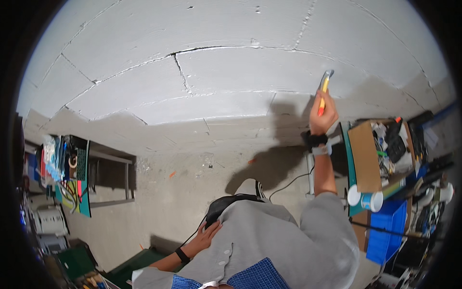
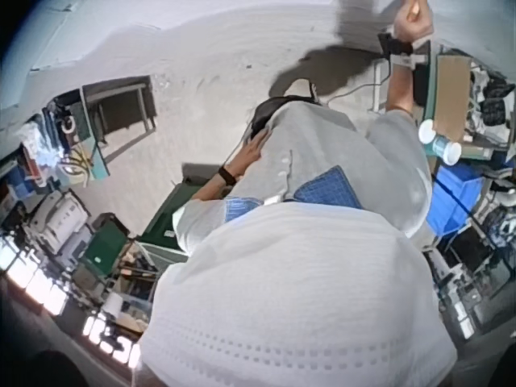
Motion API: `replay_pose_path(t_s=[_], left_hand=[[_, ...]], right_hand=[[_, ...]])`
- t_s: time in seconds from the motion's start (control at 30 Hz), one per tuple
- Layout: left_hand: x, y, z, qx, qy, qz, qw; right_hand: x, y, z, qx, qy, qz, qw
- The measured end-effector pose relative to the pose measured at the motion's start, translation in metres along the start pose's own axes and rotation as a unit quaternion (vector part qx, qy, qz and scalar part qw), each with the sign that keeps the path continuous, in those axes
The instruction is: Painting a concrete block wall using a paintbrush and white paint.
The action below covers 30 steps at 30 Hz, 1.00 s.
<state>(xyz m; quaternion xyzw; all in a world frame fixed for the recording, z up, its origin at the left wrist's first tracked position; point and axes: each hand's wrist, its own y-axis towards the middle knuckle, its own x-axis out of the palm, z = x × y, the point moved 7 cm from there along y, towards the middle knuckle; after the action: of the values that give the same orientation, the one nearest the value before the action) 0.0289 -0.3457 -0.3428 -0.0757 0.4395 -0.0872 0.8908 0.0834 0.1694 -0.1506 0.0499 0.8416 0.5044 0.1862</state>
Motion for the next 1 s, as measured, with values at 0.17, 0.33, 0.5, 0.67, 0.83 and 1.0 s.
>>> replay_pose_path(t_s=[0.17,0.33,0.5,0.67,0.83,1.0], left_hand=[[-0.022,0.034,0.023,0.006,-0.053,0.006,0.999],[-0.007,0.045,0.019,-0.019,-0.128,-0.036,0.991],[0.027,0.033,-0.011,-0.025,-0.135,-0.035,0.99],[0.008,0.006,-0.032,-0.04,-0.144,0.009,0.989],[-0.009,-0.029,-0.064,-0.039,-0.116,-0.009,0.992],[-0.041,-0.054,-0.084,-0.016,-0.121,-0.025,0.992]], right_hand=[[0.038,-0.037,-0.055,-0.074,0.047,-0.066,0.994],[0.019,-0.023,-0.057,-0.037,0.156,-0.095,0.982],[-0.021,-0.004,0.017,-0.01,0.001,0.1,0.995],[0.022,-0.029,-0.008,-0.045,-0.016,0.055,0.997],[0.095,-0.07,-0.128,-0.029,0.133,-0.088,0.987],[0.149,-0.088,-0.248,-0.024,0.336,-0.171,0.926]])
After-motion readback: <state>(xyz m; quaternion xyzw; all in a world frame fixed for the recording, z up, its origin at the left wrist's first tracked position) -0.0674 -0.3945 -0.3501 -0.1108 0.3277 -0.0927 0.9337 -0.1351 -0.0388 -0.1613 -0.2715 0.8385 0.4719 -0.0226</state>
